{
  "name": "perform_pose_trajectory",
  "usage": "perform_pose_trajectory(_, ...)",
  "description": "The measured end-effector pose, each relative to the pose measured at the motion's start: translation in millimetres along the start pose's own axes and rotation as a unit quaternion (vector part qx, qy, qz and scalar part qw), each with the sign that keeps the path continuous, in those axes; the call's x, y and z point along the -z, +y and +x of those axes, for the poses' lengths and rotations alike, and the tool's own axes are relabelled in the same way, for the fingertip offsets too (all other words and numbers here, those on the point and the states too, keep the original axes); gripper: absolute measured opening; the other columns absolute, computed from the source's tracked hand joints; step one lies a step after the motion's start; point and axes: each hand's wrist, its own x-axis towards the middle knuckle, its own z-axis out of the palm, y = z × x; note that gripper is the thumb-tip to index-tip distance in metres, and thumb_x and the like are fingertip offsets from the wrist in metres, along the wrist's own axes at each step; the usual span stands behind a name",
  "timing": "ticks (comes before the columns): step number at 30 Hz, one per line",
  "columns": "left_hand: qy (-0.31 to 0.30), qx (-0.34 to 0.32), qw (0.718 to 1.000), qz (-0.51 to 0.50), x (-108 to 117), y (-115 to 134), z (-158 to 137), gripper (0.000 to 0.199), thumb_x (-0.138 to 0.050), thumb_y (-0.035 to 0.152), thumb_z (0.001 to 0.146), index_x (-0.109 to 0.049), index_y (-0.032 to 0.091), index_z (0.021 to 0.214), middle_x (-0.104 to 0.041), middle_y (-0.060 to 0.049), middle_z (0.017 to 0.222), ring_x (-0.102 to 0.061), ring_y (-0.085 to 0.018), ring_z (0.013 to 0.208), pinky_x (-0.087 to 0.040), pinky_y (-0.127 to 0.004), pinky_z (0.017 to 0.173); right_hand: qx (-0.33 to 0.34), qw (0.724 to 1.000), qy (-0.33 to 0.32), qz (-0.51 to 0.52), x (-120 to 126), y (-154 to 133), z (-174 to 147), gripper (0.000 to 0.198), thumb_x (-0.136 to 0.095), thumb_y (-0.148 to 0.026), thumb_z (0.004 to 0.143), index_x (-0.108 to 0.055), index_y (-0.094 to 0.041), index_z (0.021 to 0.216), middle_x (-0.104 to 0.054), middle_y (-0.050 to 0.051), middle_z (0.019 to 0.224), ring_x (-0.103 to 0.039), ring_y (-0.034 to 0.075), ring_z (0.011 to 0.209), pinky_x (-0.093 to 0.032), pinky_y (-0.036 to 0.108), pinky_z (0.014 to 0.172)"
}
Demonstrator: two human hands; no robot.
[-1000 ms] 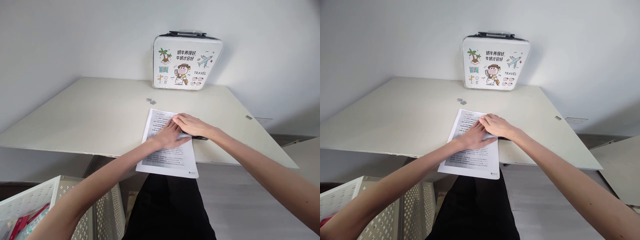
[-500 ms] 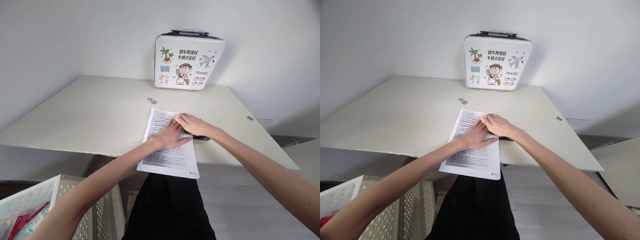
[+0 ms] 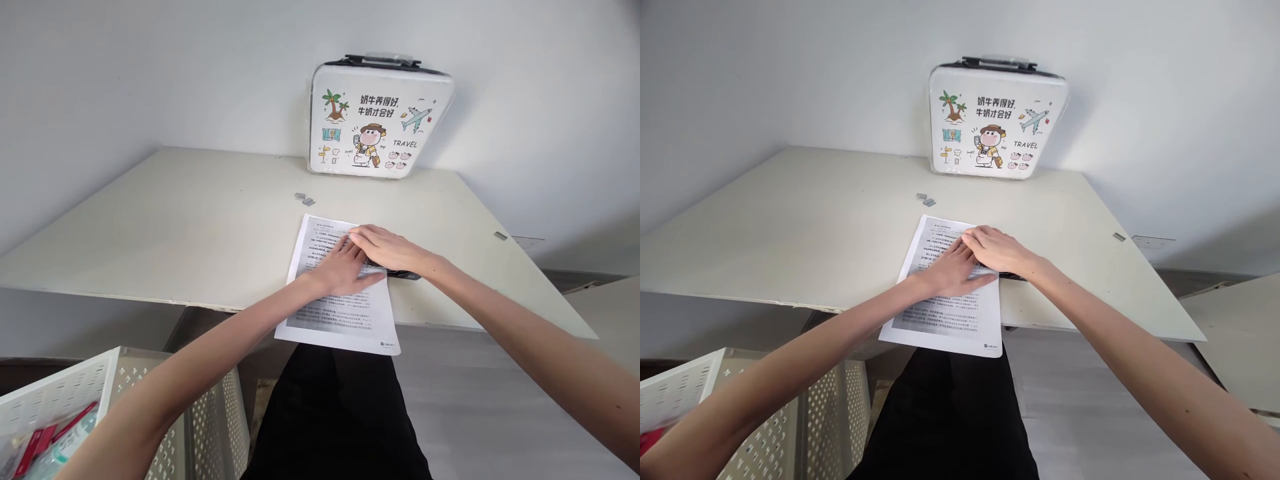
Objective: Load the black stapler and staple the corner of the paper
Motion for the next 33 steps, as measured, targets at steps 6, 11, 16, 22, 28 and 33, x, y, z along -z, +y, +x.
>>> perform_pose_trajectory(6,0.008,-0.009,1.000,0.019,-1.8,-1.1,1.6,0.090,-0.026,0.073,0.102,-0.029,0.010,0.166,-0.030,-0.013,0.173,-0.007,-0.026,0.165,0.006,-0.042,0.134,-0.012,0.997,0.010,-0.074,-9.7,2.2,6.8,0.053,-0.022,-0.045,0.109,-0.054,-0.031,0.148,-0.054,0.010,0.156,-0.050,0.034,0.142,-0.039,0.056,0.115)
perform_pose_trajectory(11,0.001,-0.026,1.000,0.000,1.1,-1.2,0.0,0.083,-0.031,0.067,0.105,-0.025,0.013,0.168,-0.026,-0.010,0.175,-0.005,-0.028,0.165,0.004,-0.049,0.133,-0.019,0.983,0.059,-0.173,-26.3,-1.7,11.7,0.053,-0.023,-0.041,0.109,-0.054,-0.026,0.150,-0.056,0.018,0.148,-0.052,0.040,0.136,-0.041,0.062,0.108)
perform_pose_trajectory(16,-0.004,-0.024,1.000,-0.008,6.7,1.1,-2.4,0.083,-0.035,0.066,0.105,-0.027,0.011,0.167,-0.022,-0.012,0.176,-0.006,-0.030,0.165,0.001,-0.048,0.133,-0.025,0.988,0.072,-0.137,-22.2,-6.9,10.4,0.051,-0.028,-0.044,0.110,-0.054,-0.026,0.149,-0.058,0.018,0.148,-0.056,0.039,0.133,-0.042,0.060,0.108)
perform_pose_trajectory(22,-0.030,0.034,0.999,-0.021,10.5,-5.5,-17.1,0.092,-0.023,0.075,0.104,-0.014,0.011,0.170,-0.008,-0.013,0.178,0.000,-0.031,0.164,0.000,-0.050,0.133,0.039,0.982,0.177,0.052,-4.8,11.5,-22.5,0.049,-0.022,-0.047,0.112,-0.064,-0.028,0.126,-0.067,0.008,0.139,-0.062,0.027,0.129,-0.048,0.044,0.106)
perform_pose_trajectory(28,-0.035,0.057,0.998,-0.017,21.7,-13.4,-36.1,0.089,-0.025,0.074,0.105,-0.014,0.015,0.171,-0.007,-0.009,0.178,0.001,-0.029,0.164,-0.002,-0.048,0.135,0.064,0.976,0.207,0.021,-25.3,50.6,-66.3,0.037,-0.052,-0.054,0.103,-0.065,-0.027,0.123,-0.074,0.008,0.126,-0.069,0.031,0.114,-0.053,0.046,0.098)
perform_pose_trajectory(33,-0.024,0.088,0.996,-0.011,42.9,-26.2,-72.5,0.083,-0.034,0.070,0.107,-0.013,0.022,0.172,-0.008,-0.005,0.178,-0.002,-0.029,0.164,-0.008,-0.048,0.135,-0.015,0.972,0.230,0.047,-31.3,76.7,-89.3,0.036,-0.059,-0.054,0.099,-0.063,-0.027,0.122,-0.077,0.007,0.117,-0.073,0.030,0.100,-0.057,0.043,0.085)
